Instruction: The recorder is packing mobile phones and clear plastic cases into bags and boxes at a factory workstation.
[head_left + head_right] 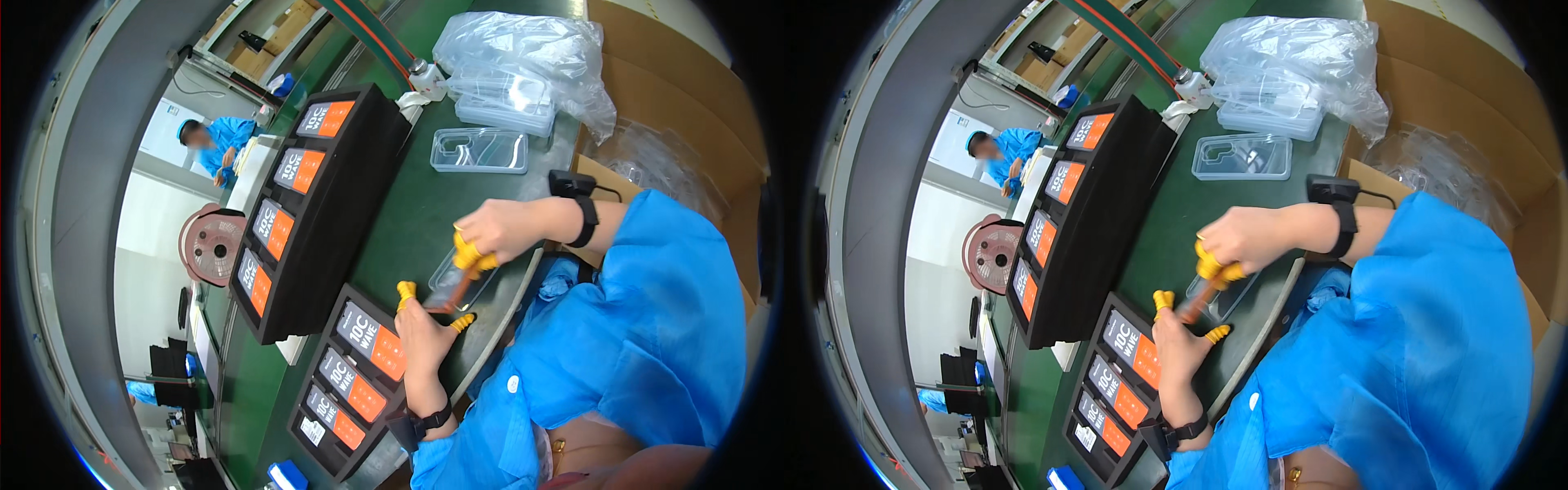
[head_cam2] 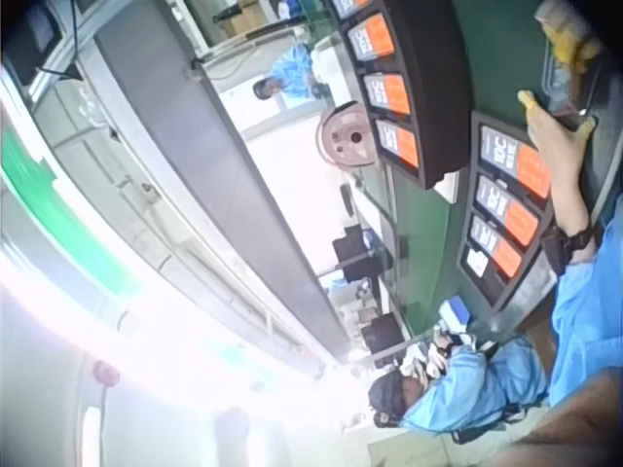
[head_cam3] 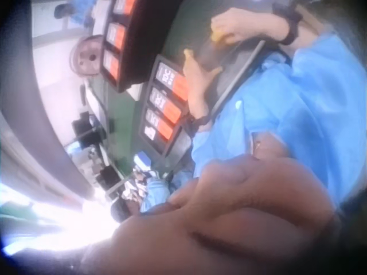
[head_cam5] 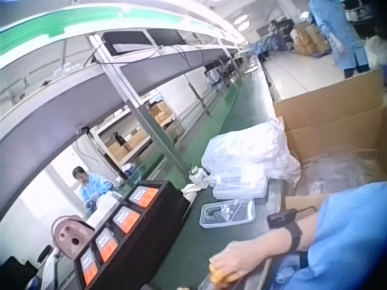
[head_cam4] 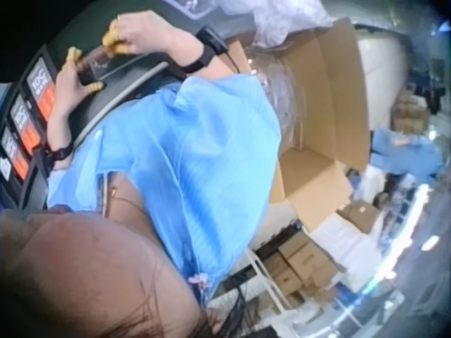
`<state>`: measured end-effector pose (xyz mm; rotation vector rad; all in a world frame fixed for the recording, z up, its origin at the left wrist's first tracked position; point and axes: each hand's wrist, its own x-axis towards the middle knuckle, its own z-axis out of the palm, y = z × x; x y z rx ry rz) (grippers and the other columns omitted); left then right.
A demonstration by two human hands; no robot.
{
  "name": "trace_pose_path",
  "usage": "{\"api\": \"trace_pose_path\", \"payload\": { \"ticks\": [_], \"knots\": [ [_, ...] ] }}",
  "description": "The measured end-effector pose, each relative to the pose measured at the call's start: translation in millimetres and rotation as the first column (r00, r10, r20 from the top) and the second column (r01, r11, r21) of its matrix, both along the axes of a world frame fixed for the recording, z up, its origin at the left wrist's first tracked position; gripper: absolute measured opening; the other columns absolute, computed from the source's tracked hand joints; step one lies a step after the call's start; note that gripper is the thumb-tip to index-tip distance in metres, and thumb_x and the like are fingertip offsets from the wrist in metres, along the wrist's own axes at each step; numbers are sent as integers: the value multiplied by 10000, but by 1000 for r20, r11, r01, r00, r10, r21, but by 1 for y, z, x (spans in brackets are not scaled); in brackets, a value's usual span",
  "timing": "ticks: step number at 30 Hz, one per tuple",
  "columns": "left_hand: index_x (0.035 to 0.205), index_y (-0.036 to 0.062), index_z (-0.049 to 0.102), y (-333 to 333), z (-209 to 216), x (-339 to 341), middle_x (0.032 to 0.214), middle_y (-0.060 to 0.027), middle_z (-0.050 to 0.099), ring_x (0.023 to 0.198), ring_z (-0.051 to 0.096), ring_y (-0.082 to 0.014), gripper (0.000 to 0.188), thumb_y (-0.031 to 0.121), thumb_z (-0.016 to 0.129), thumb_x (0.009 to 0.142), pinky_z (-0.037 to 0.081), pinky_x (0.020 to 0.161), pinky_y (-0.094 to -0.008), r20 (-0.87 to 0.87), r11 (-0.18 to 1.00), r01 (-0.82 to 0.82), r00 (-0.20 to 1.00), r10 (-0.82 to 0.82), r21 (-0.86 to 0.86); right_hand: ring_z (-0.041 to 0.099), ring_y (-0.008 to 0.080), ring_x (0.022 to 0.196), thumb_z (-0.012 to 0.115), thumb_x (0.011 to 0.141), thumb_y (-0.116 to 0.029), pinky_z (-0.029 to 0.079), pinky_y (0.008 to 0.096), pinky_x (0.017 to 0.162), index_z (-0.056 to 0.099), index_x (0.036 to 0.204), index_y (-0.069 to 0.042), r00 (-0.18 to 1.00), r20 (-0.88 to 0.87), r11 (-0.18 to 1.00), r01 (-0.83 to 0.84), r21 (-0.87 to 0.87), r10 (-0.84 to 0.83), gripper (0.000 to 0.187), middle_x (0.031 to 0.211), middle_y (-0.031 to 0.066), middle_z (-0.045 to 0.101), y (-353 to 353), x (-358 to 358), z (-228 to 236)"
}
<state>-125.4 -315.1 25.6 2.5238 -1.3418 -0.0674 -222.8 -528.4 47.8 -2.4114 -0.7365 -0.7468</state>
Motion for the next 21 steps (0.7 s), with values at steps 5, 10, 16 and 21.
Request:
{"api": "trace_pose_path", "payload": {
  "ticks": [5,10,16,21],
  "knots": [
    [1094,-37,377,-9,-3,1,994,-181,510,919,489,-319,760,213,765,490,393,778,-373,-40,994,66,997,-70,-84,497,240,796,679,564,-191,439,334,628,571,733,-42,938,-345,986,-21,-163,-37,250,788,89,485,-1,-6,-19],
    [1094,-42,391,-8,-5,-2,976,-185,514,936,476,-315,746,243,761,512,382,802,-364,-59,960,23,997,-40,-278,426,282,962,739,481,-425,306,371,858,451,1071,-11,943,-60,934,315,-168,-328,776,984,136,473,-6,13,-36],
    [1238,-25,198,20,-8,-19,1201,-135,361,1125,348,-242,979,245,794,509,269,948,-329,-361,766,-122,921,-150,-631,425,283,947,736,413,-503,280,374,870,401,1126,-3,915,-325,971,213,-111,-238,933,992,147,482,12,13,-5],
    [1139,-26,353,33,-8,-34,1019,-96,524,953,485,-152,561,215,645,726,374,805,-263,-645,719,-294,713,-274,-630,429,284,936,741,419,-481,273,412,875,418,1095,7,957,29,957,286,41,-287,894,962,139,475,49,13,-10]
  ]
}}
